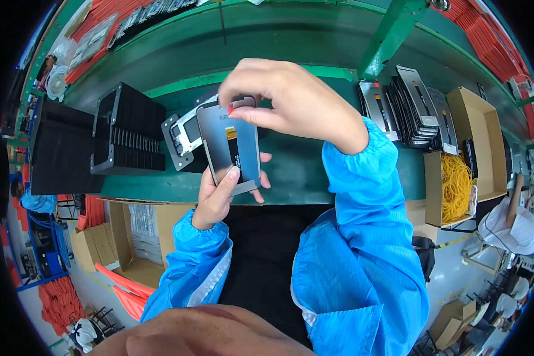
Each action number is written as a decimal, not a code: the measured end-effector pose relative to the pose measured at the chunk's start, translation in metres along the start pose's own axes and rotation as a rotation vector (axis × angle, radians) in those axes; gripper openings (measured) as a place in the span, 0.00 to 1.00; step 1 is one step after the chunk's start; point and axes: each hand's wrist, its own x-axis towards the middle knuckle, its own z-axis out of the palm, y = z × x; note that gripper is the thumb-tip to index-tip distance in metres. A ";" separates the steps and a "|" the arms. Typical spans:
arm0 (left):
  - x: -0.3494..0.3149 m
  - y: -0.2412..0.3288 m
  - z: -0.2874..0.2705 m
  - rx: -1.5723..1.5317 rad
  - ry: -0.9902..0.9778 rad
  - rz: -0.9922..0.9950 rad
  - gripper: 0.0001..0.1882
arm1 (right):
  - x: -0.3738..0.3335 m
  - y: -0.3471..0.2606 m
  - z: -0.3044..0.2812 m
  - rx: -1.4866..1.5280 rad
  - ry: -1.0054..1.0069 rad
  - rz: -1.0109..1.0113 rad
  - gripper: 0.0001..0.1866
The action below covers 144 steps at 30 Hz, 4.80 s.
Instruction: The worker uses a tape measure to check the dimensions of black electronic housings and inspects components on an assembly line.
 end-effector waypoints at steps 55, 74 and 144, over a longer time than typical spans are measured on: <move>0.036 0.057 -0.071 1.478 0.440 0.269 0.40 | 0.002 0.063 0.005 0.125 -0.099 0.413 0.19; 0.034 0.060 -0.066 1.571 0.374 0.342 0.46 | 0.000 0.085 0.036 0.060 -0.269 0.630 0.34; 0.010 -0.001 -0.128 0.367 0.508 0.386 0.29 | 0.010 -0.017 0.096 0.335 -0.249 -0.095 0.23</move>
